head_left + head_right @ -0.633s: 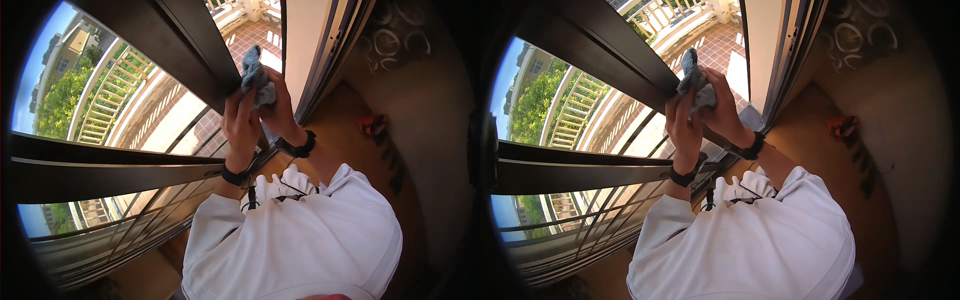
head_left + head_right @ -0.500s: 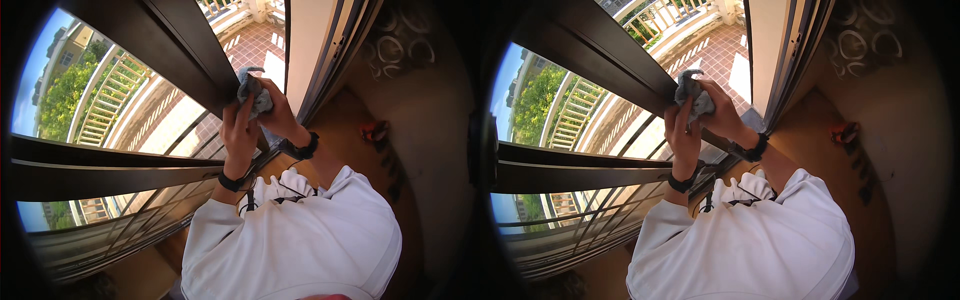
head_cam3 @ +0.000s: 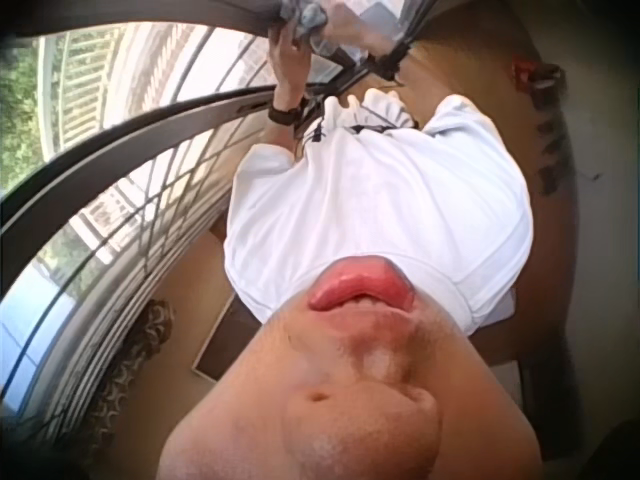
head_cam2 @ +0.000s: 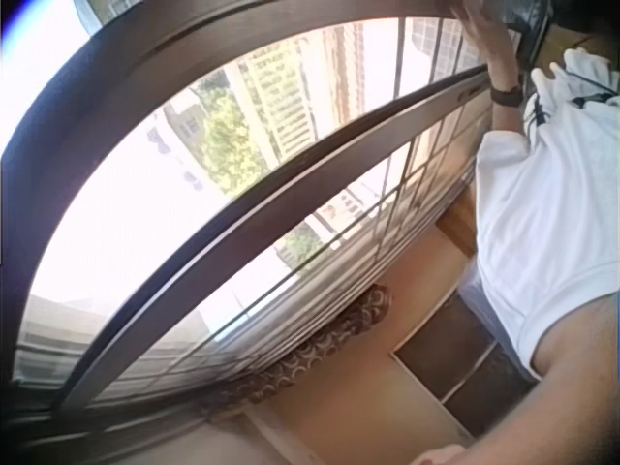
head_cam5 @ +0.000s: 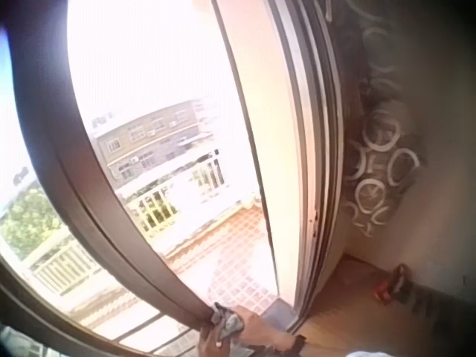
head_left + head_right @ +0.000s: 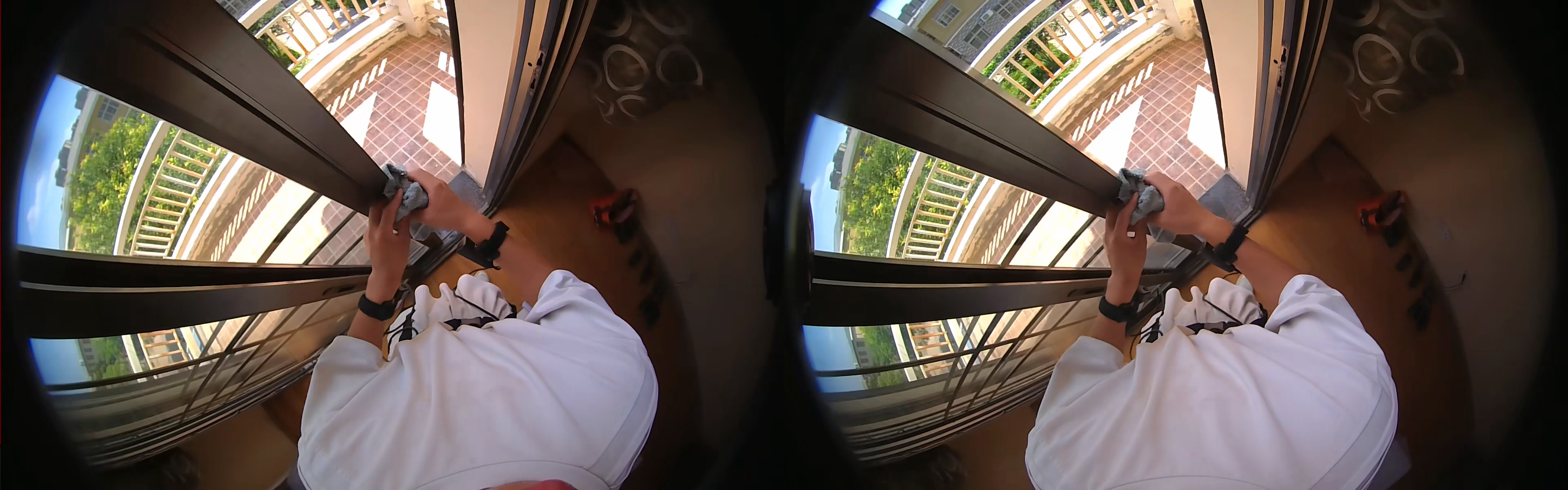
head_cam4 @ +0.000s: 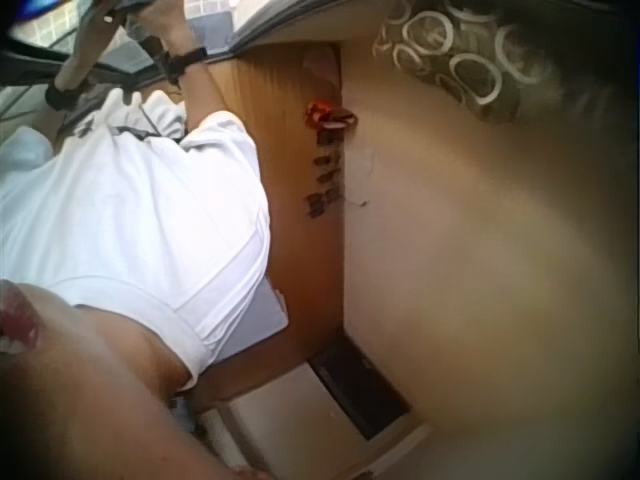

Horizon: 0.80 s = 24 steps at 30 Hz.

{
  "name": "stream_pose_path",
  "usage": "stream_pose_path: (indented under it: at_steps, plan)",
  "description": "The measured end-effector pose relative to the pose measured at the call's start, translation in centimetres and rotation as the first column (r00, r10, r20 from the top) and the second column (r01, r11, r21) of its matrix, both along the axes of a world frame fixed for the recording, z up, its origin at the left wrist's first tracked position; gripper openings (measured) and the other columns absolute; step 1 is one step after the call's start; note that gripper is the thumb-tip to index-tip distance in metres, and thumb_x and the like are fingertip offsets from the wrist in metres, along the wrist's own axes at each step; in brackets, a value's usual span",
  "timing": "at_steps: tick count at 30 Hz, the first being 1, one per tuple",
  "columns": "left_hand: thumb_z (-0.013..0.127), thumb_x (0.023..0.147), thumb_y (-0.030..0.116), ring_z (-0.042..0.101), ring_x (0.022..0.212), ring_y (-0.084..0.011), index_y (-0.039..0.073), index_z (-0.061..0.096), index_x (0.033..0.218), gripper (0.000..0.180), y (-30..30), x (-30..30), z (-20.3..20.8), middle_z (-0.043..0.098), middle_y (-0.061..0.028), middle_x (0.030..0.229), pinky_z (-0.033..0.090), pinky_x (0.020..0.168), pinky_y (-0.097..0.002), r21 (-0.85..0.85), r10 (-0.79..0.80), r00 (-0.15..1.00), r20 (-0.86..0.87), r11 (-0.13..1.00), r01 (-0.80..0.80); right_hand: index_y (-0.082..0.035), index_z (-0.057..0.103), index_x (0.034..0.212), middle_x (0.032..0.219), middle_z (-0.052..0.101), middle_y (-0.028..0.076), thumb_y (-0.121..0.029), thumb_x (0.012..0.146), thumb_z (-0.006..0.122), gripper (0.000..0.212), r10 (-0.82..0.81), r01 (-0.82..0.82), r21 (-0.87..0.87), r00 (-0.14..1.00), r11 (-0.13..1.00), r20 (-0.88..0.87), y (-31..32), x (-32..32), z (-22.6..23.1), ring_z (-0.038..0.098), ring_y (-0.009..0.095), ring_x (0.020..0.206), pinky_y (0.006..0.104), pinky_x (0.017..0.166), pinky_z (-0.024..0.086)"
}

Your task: The person wipes the wall, window frame, and window sill by hand with a cloth.

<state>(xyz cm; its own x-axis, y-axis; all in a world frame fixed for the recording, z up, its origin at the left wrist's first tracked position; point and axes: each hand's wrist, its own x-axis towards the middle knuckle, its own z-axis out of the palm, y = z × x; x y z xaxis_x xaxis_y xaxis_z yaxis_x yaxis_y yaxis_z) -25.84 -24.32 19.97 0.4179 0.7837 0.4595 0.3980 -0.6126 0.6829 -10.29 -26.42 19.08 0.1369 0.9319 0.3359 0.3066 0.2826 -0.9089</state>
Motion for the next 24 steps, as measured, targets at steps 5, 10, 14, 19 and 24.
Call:
stream_pose_path:
  at_steps: [5,10,14,19,24]
  plan:
    - [0.065,0.08,0.0,0.064,0.08,-0.0291,0.012,0.062,0.12,0.042,-0.6,-0.1,-0.2,0.058,-0.0151,0.105,0.053,0.061,-0.0342,0.01,0.01,0.999,-0.036,1.0,-0.01,0.0,0.049,0.123,0.113,0.057,0.019,-0.015,0.062,0.081,0.07,-0.007,-0.003,-0.118,0.997,0.993,-0.082,-1.0,-0.9,-0.7,0.057,0.035,0.107,0.0367,0.09,0.046]
    - [0.063,0.08,-0.003,0.059,0.092,-0.0351,0.006,0.062,0.117,0.038,-0.8,1.4,2.7,0.058,-0.0179,0.105,0.051,0.071,-0.04,0.106,0.085,0.996,0.029,0.99,-0.088,0.001,0.048,0.122,0.112,0.056,0.02,-0.004,0.066,0.076,0.063,0.061,-0.061,0.105,0.998,0.993,0.005,-0.4,0.9,3.0,0.057,0.036,0.106,0.0378,0.089,0.046]
    - [0.062,0.078,-0.005,0.058,0.095,-0.0362,0.004,0.062,0.117,0.04,-1.5,4.9,5.0,0.057,-0.018,0.106,0.048,0.081,-0.0413,0.224,0.063,0.99,0.126,0.97,-0.09,0.0,0.046,0.128,0.122,0.054,0.018,-0.001,0.064,0.076,0.07,0.038,-0.034,0.183,0.999,0.983,-0.022,-1.2,3.9,5.5,0.054,0.035,0.115,0.0371,0.097,0.044]
    - [0.062,0.076,-0.01,0.059,0.1,-0.0336,0.002,0.06,0.116,0.042,-2.2,12.7,5.1,0.059,-0.0165,0.109,0.049,0.084,-0.039,0.235,-0.167,0.979,0.117,0.962,0.136,-0.002,0.043,0.132,0.132,0.045,0.018,0.004,0.062,0.071,0.075,-0.321,0.327,0.22,0.945,0.919,-0.063,-5.0,9.1,5.0,0.045,0.035,0.125,0.0387,0.103,0.039]
    - [0.064,0.074,-0.009,0.059,0.103,-0.0348,0.005,0.061,0.117,0.046,-2.5,21.6,5.3,0.058,-0.0159,0.113,0.049,0.086,-0.0382,0.191,-0.319,0.941,0.115,0.936,0.295,-0.002,0.04,0.132,0.132,0.041,0.021,0.002,0.067,0.071,0.072,-0.638,0.617,0.261,0.77,0.742,-0.007,-7.1,15.8,3.4,0.043,0.039,0.123,0.0425,0.103,0.037]
